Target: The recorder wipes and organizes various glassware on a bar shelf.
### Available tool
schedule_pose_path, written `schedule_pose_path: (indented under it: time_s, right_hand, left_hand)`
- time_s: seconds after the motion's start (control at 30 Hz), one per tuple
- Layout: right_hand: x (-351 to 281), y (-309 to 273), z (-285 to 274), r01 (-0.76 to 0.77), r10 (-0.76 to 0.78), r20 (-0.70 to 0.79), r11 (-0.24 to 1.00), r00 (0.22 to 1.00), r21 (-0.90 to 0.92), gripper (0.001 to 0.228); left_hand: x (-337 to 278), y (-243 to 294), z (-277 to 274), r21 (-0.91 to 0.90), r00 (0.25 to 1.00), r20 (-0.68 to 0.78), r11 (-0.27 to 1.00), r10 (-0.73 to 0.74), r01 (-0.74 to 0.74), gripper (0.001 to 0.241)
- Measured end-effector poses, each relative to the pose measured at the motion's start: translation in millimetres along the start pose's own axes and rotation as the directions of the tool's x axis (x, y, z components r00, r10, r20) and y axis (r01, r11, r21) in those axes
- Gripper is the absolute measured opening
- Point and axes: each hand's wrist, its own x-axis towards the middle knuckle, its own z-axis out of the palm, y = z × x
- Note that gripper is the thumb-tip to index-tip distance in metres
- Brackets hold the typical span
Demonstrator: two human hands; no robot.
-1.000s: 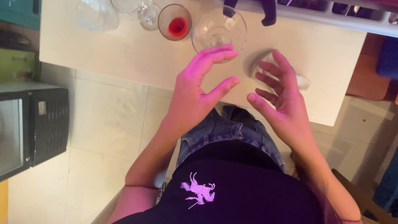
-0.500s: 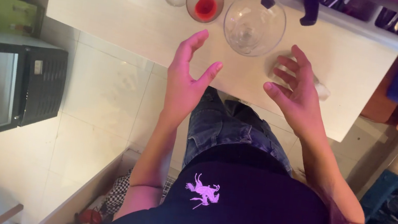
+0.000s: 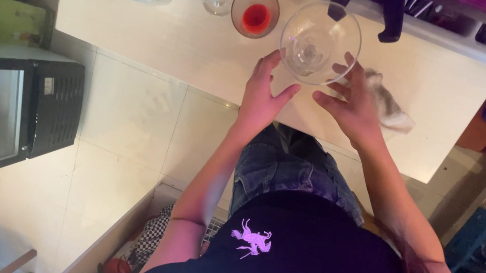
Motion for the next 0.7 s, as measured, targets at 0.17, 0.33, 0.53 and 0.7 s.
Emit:
schedule_pose_path:
  time_s: [0.17, 0.33, 0.53, 0.7]
  right_hand:
    - [13.6, -3.8, 3.7, 0.051, -0.051, 0.059, 0.999, 0.997, -0.002, 0.101]
    - [19.5, -12.8, 10.4, 0.046, -0.046, 0.07, 0.999, 0.997, 0.004, 0.103]
    - [34.6, 14.6, 21.6, 0.18, -0.178, 0.068, 0.983, 0.982, -0.024, 0.105]
    - [37.3, -0.1, 37.4, 0.141, -0.142, 0.006, 0.987, 0.99, 0.077, 0.105]
  left_hand:
    - [12.1, 1.2, 1.3, -0.011, 1.0, 0.027, 1.0, 0.009, -0.009, 0.078]
    - [14.0, -4.0, 6.7, -0.019, 0.998, 0.062, 1.0, 0.003, -0.001, 0.081]
    - [17.6, -17.5, 11.1, -0.058, 0.996, 0.094, 0.998, 0.006, -0.001, 0.076]
    - [28.1, -11.5, 6.9, -0.12, 0.994, 0.108, 0.993, 0.034, -0.021, 0.073]
